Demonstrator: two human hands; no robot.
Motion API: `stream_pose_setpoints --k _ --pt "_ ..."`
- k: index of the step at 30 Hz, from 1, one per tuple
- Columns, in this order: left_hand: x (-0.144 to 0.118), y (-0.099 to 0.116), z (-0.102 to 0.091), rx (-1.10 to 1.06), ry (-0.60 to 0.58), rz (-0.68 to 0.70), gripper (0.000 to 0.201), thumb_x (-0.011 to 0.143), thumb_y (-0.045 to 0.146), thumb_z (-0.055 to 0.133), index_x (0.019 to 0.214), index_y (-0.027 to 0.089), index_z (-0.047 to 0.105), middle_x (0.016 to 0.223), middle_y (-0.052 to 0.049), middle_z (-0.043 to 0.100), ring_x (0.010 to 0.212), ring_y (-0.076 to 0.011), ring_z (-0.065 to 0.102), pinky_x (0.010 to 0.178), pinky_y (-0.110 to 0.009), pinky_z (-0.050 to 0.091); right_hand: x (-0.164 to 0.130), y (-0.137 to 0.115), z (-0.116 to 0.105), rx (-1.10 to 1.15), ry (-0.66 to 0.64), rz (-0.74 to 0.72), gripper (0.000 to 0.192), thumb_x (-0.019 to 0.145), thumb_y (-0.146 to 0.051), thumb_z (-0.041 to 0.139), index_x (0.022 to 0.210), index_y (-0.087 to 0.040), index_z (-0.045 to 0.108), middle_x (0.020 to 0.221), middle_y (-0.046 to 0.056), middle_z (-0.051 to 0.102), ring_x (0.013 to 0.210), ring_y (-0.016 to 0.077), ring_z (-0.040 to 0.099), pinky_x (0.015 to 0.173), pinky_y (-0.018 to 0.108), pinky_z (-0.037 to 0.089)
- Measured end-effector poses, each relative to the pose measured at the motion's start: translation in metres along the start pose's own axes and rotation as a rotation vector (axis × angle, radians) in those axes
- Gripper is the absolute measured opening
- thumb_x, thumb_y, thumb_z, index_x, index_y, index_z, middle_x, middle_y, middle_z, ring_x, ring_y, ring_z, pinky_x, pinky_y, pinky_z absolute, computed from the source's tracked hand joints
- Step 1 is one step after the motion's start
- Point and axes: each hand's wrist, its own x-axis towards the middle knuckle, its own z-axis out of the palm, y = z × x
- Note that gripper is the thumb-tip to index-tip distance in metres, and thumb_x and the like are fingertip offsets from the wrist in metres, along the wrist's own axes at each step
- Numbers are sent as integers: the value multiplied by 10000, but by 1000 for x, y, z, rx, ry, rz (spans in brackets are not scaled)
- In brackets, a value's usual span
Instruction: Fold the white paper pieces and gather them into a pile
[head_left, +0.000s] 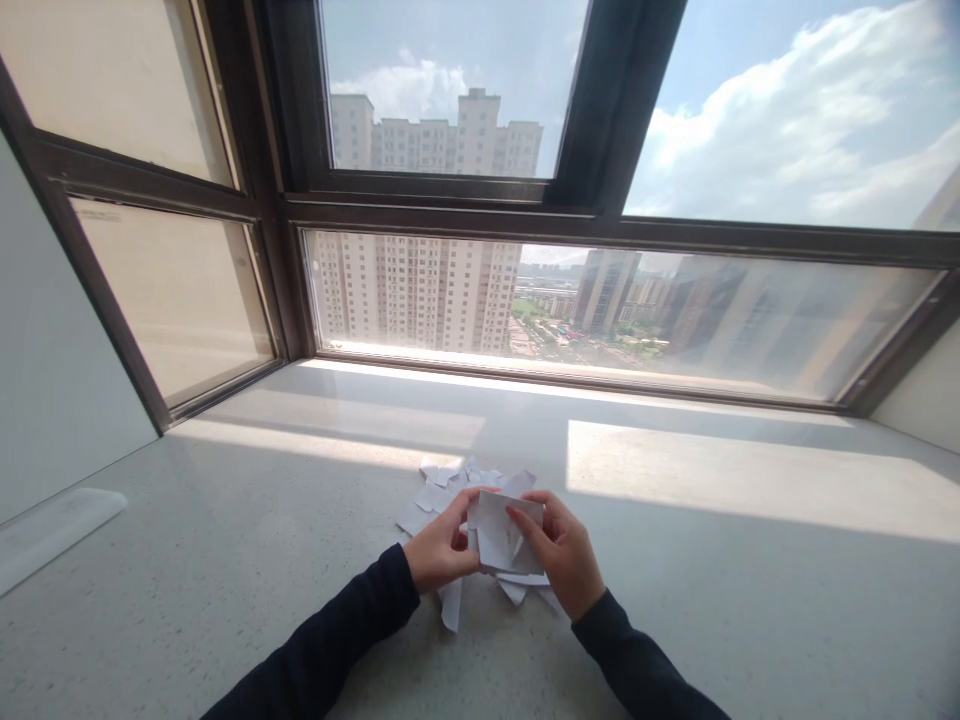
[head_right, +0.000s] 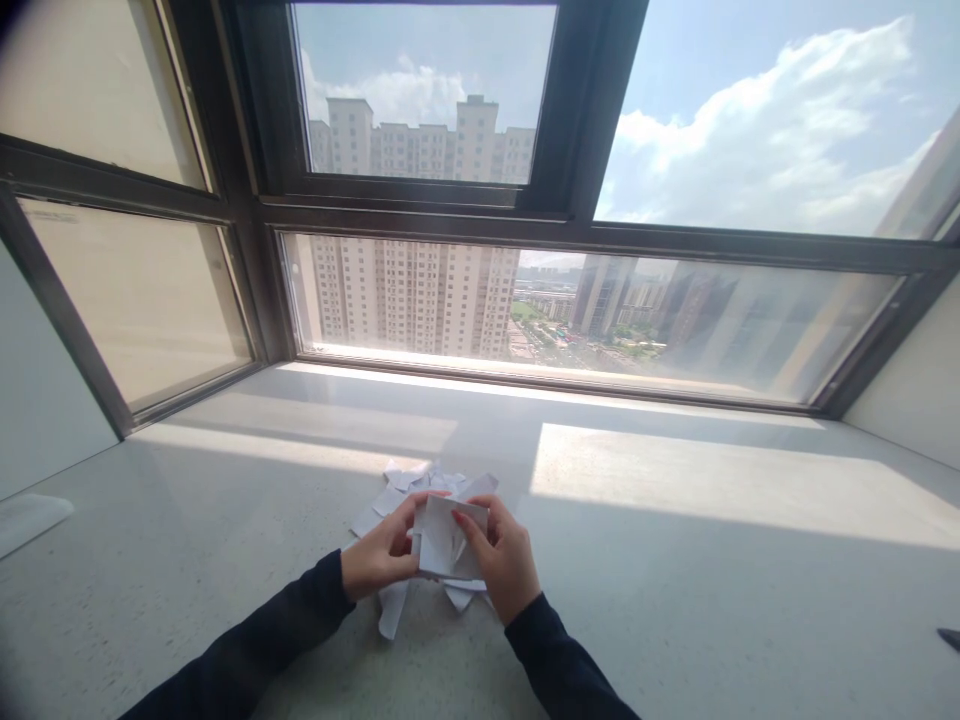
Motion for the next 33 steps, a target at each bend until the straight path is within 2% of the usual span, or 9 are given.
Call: stream_pose_setpoints --k 6,10,13,16,19,23,28,30,33 --pt "-2 5 7 -22 23 -32 492 696 331 520 1133 200 338 953 -46 495 787 -154 496 670 -264 399 -3 5 4 -317 31 -92 272 716 -429 447 765 -177 540 520 -19 529 444 99 450 428 202 362" --pt "0 -1 8 -23 64 53 605 701 320 530 1210 213 223 961 -63 514 763 -140 518 675 -255 403 -3 0 4 -357 48 -143 270 724 -417 443 814 -181 537 557 -18 527 448 92 431 438 204 361" --pt "2 -1 2 29 210 127 667 708 272 520 1248 229 131 943 -60 537 714 -121 532 665 -253 417 5 8 -3 -321 172 -162 335 753 -422 388 966 -178 474 675 0 529 480 92 434 456 213 376" --pt "3 6 -14 185 426 189 442 707 219 483 1135 186 376 957 -57 547 772 -139 529 696 -256 417 17 30 -18 -428 285 -161 372 759 -446 349 971 -170 481 748 37 519 589 125 469 553 260 404" --pt "1 16 -31 340 632 198 268 694 196 447 940 145 540 931 -55 572 805 -164 525 686 -260 423 24 53 -30 -666 254 -106 406 707 -495 400 928 -177 523 791 64 521 689 177 481 641 332 382" --pt "-1 23 -47 343 801 202 286 672 214 453 929 141 555 933 -51 582 705 -148 543 593 -242 439 23 63 -30 -868 124 3 344 632 -497 491 817 -219 571 849 72 529 789 236 461 631 345 338" --pt "-2 24 -57 182 835 229 350 661 253 487 989 136 511 859 -39 581 660 -125 548 620 -254 458 21 57 -28 -851 101 56 224 670 -429 459 690 -230 561 807 28 547 779 216 462 640 336 302" --pt "-2 22 -60 183 832 225 385 655 258 501 1020 137 483 856 -40 572 681 -135 552 653 -282 462 21 56 -30 -837 145 76 221 686 -418 436 703 -229 549 811 28 546 778 216 462 638 339 299" --pt "0 13 -62 309 848 182 448 639 243 524 1068 143 440 916 -61 540 722 -154 544 686 -316 451 22 55 -34 -813 262 73 245 689 -404 427 806 -212 524 853 47 533 773 215 465 635 340 304"
